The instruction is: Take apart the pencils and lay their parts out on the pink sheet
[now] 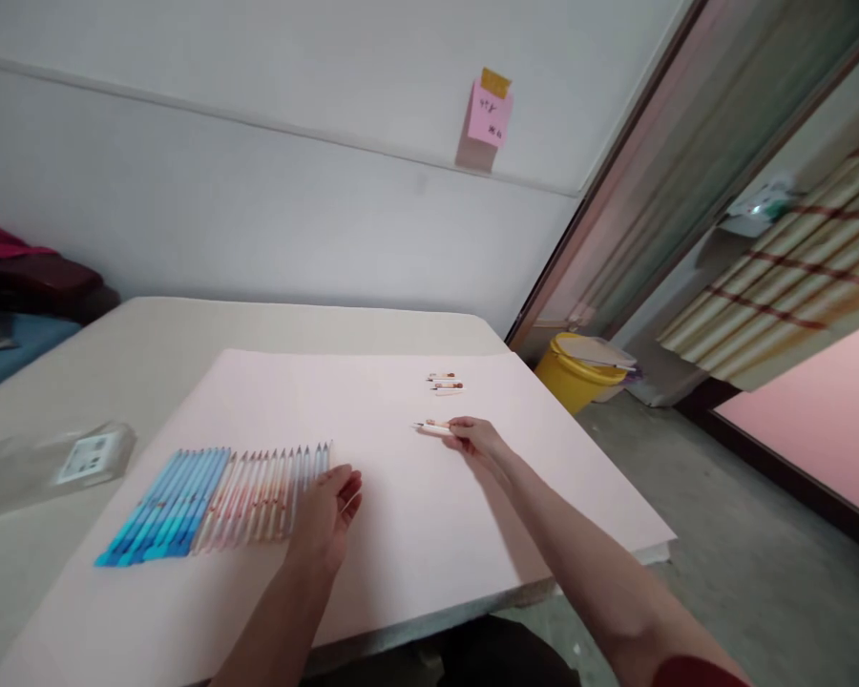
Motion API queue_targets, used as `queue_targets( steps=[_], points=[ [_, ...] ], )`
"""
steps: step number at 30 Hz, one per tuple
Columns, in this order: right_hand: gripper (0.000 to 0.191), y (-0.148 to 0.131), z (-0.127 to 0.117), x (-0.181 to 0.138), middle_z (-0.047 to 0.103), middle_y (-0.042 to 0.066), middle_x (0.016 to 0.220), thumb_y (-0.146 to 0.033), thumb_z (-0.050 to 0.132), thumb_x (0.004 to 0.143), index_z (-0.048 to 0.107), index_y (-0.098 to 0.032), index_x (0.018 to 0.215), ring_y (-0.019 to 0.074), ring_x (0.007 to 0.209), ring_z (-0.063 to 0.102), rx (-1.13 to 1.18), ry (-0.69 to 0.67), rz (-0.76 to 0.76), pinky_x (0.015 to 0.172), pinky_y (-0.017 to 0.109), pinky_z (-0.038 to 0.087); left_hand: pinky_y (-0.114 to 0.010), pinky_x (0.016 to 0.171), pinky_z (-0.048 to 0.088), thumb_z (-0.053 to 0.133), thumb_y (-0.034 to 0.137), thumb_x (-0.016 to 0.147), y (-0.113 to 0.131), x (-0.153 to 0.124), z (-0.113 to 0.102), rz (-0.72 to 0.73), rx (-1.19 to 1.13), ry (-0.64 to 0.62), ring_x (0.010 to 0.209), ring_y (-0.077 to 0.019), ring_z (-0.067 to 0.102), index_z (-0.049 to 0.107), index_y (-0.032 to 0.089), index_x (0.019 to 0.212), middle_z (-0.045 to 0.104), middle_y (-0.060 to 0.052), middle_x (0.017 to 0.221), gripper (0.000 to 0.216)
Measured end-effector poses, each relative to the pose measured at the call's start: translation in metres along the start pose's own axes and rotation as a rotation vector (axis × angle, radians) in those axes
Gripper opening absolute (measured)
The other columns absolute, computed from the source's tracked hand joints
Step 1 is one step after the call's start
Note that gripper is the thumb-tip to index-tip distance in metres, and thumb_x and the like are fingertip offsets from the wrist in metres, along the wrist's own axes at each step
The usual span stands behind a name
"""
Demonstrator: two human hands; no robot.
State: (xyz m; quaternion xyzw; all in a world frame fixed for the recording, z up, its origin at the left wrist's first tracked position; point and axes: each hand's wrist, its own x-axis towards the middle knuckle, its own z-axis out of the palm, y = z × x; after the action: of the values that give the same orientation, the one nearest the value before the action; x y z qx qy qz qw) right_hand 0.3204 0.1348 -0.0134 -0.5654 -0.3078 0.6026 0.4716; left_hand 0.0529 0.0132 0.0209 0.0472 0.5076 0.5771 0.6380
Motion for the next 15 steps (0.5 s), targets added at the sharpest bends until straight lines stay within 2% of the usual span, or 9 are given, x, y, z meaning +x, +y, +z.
queue_targets(
  steps=[3, 6, 15],
  points=[
    [0.017, -0.016, -0.031, 0.03, 0.06, 0.002, 0.055, -0.004, 0.071, 0.058, 0.059, -0.011, 0.068, 0.0129, 0.047, 0.059, -0.061, 0.011, 0.005, 0.046, 0.022, 0.052, -0.021, 0.057, 0.049, 0.062, 0.013, 0.074, -0.002, 0.002, 0.001, -0.02, 0.002, -0.011, 0.066, -0.0103, 0.061, 0.059, 0.012, 0.08, 0.063, -0.007, 0.081, 0.006],
    [0.017, -0.029, -0.048, 0.056, 0.06, 0.003, 0.057, -0.003, 0.07, 0.06, 0.059, -0.011, 0.071, 0.0141, 0.05, 0.061, -0.116, 0.002, 0.011, 0.049, 0.024, 0.054, -0.02, 0.056, 0.049, 0.061, 0.011, 0.074, -0.004, 0.008, 0.002, -0.031, 0.006, -0.011, 0.064, -0.0098, 0.061, 0.059, 0.013, 0.079, 0.063, -0.007, 0.078, 0.005],
    [0.014, -0.047, -0.061, 0.096, 0.056, 0.002, 0.051, -0.003, 0.071, 0.062, 0.061, -0.009, 0.071, 0.0111, 0.045, 0.055, -0.228, -0.113, -0.003, 0.048, 0.023, 0.051, -0.02, 0.056, 0.05, 0.062, 0.01, 0.073, -0.009, 0.018, 0.014, -0.063, 0.039, -0.006, 0.063, -0.0099, 0.061, 0.059, 0.012, 0.08, 0.063, -0.008, 0.079, 0.008]
  ],
)
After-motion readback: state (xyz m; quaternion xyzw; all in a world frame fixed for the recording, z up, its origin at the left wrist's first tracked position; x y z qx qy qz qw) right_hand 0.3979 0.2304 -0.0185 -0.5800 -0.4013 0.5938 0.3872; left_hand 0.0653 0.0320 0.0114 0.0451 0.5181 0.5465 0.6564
